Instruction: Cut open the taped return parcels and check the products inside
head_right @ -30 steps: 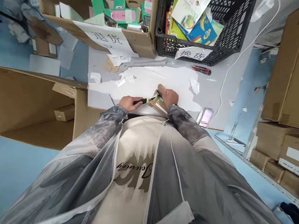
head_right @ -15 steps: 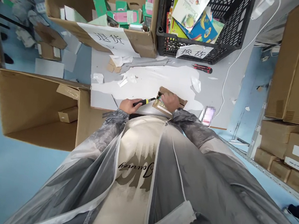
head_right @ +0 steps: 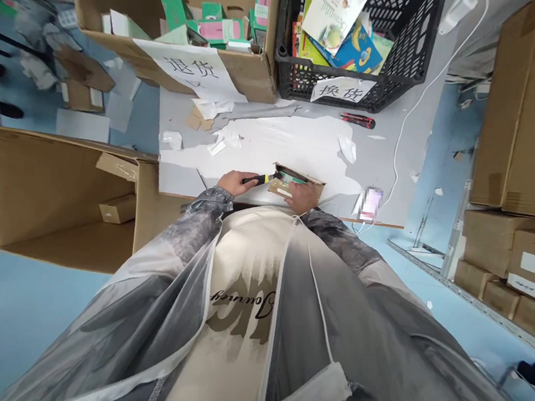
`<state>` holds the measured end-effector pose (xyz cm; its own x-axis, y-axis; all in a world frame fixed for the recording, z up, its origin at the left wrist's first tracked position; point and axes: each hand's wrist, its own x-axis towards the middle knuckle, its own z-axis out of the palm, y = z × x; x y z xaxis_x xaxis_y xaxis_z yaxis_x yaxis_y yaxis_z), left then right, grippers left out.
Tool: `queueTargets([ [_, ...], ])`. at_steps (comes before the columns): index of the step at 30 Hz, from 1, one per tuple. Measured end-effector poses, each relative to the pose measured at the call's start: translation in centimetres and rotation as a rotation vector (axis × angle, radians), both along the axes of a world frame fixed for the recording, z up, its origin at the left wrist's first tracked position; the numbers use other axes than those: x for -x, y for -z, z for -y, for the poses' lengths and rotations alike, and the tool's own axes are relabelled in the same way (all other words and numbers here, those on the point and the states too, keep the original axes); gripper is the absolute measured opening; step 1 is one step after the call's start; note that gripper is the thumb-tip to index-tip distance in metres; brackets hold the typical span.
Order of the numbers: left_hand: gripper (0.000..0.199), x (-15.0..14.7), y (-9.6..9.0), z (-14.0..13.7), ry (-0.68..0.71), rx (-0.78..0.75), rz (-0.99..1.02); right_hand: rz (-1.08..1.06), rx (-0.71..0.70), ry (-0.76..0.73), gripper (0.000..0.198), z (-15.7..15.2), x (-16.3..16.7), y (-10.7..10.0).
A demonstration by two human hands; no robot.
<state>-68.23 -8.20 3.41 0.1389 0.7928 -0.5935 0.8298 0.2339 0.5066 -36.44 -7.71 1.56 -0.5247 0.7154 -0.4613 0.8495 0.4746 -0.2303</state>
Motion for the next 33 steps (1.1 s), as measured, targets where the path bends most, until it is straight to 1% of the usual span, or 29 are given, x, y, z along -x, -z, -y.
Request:
queueTargets([
  [4,0.050,0.7,0.0,1.1,0.052,0.004,-0.004,-0.040,-0.028,0.045,0.039,-0.7,0.3,-0.3],
  [6,0.050,0.9,0.2,1.6,0.066,0.001,-0.017,-0.040,-0.035,0.022,0.035,-1.2,0.4,-0.5],
  [9,0.051,1.1,0.7,2.0,0.025,0.022,0.008,-0.045,-0.046,-0.034,0.029,-1.8,0.7,-0.7],
  [12,0.050,1.0,1.1,1.9,-0.045,0.037,0.036,-0.046,-0.059,-0.048,0.024,-1.9,0.7,-0.8],
  [15,0.046,0.5,1.2,1.8,-0.066,0.041,0.009,-0.070,-0.076,-0.070,0.042,-1.4,0.5,-1.0],
  [17,0.044,-0.2,1.0,2.1,-0.101,0.084,0.010,-0.087,-0.070,-0.099,0.049,-1.0,0.0,-1.2],
  [20,0.048,-1.4,0.7,2.7,-0.229,0.177,0.061,-0.105,-0.035,-0.129,0.056,-0.4,-0.8,-1.5],
  [23,0.051,-2.6,0.6,2.7,-0.329,0.167,0.063,-0.166,-0.026,-0.107,0.059,0.2,-1.3,-1.3],
  [25,0.050,-3.1,0.7,2.0,-0.330,0.151,0.048,-0.187,-0.023,-0.084,0.057,0.7,-1.3,-1.1],
  [28,0.048,-3.4,0.5,0.6,-0.276,0.158,-0.003,-0.120,-0.019,-0.032,0.059,1.5,-1.1,-1.0],
  [31,0.049,-3.2,0.1,-0.5,-0.233,0.163,-0.050,-0.060,-0.056,0.019,0.060,1.8,-1.3,-1.2],
  [33,0.051,-3.0,-0.2,-0.9,-0.211,0.166,-0.069,-0.063,-0.095,0.061,0.054,1.7,-2.1,-1.4],
])
